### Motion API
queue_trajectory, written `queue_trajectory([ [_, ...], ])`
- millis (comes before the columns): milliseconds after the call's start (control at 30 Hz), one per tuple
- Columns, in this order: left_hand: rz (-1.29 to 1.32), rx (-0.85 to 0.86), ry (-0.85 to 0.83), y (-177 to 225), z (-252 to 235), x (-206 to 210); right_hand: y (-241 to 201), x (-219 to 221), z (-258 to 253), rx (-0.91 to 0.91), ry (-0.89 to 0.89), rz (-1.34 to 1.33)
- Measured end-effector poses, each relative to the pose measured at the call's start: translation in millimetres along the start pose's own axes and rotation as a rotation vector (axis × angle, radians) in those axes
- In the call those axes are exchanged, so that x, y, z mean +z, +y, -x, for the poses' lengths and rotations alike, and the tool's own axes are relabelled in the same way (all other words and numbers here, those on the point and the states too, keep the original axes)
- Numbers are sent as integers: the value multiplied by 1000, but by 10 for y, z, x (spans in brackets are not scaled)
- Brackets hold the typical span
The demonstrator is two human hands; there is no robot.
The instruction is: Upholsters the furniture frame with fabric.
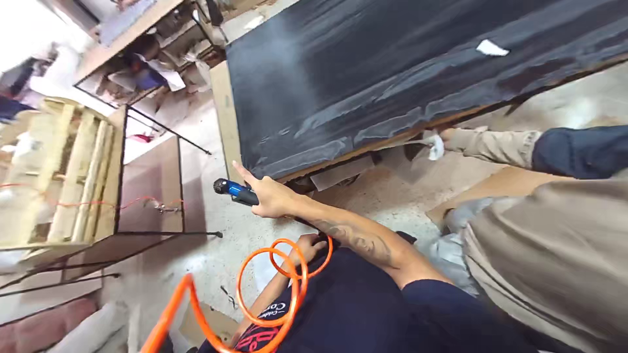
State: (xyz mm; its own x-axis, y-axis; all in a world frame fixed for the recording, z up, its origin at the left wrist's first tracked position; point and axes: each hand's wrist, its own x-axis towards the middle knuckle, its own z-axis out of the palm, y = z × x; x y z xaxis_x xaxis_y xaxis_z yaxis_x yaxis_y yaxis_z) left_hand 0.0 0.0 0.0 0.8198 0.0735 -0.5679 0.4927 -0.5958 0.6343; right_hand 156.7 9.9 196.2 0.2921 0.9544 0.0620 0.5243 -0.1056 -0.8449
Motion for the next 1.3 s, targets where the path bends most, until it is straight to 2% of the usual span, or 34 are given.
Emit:
queue_trajectory([
  [167,79,-124,20,-417,88,4,529,-62,351,154,209,-107],
  [300,102,-128,110,-539,64,-76,1100,-176,778,156,411,-208],
  [400,134,-90,202,-540,-88,-88,1715,-215,1287,392,417,-256],
  [500,75,-137,269,-493,-256,-173,2242,-63,1869,638,460,-228],
  [567,30,-138,340,-416,-382,-231,2411,-2,2255,768,501,-236],
  [633,8,-101,367,-303,-536,-290,2468,36,2590,814,575,-280],
  [700,1,9,329,-41,-729,-393,2485,22,2804,813,646,-374],
  [767,-19,133,247,318,-896,-460,2542,-40,2949,805,635,-468],
  [833,-34,221,131,731,-1045,-485,2616,-107,3033,809,655,-474],
  [900,-56,309,10,1214,-1216,-472,2689,-236,3074,780,779,-421],
  [1000,-144,366,-144,1792,-1360,-301,2708,-454,3244,557,926,-433],
  [1133,-194,456,-261,2393,-1552,-6,2737,-849,3525,214,963,-530],
  [1300,-246,566,-290,3079,-1730,266,2696,-1303,3923,95,884,-638],
])
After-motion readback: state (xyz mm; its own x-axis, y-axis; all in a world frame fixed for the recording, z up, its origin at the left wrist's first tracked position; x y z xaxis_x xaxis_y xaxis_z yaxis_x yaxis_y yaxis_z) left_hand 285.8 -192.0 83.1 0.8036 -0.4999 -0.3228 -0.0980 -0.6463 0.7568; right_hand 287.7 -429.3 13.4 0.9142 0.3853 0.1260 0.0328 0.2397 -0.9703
